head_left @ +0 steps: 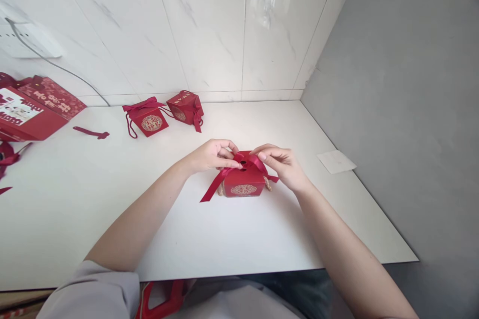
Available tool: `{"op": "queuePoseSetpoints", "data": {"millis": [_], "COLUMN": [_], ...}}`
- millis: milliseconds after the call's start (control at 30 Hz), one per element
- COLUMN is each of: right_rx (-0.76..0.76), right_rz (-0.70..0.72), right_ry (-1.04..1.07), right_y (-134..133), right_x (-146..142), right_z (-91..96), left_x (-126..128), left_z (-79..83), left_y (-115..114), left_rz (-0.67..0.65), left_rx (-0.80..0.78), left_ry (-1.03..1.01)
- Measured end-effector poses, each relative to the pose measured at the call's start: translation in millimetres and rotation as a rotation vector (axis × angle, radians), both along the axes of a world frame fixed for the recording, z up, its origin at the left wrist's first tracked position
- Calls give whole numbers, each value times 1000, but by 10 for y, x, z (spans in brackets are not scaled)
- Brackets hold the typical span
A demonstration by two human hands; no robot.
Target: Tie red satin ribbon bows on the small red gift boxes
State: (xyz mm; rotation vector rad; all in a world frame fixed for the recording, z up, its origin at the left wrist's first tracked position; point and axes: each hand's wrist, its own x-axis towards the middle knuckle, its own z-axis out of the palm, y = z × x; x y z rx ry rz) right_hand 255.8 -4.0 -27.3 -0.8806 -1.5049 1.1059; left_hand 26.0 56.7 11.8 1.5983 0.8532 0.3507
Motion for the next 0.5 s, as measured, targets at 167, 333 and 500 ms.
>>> {"op": "queuePoseSetpoints", "data": {"millis": [167, 333, 500], "right_rx": [-50, -83, -97], "right_rz": [70, 116, 186], "right_ry": [-80, -130, -65], "right_y": [-6, -49, 4], "right_x": [76, 131, 176], "right_z": [21, 63, 3], "left_x": [-6, -7, -33], "left_z": [-9, -14, 8], "left_y": [12, 11, 16], "left_rz": [6, 2, -7], "left_rx": [3, 5, 45], "left_ry": [18, 30, 32]}}
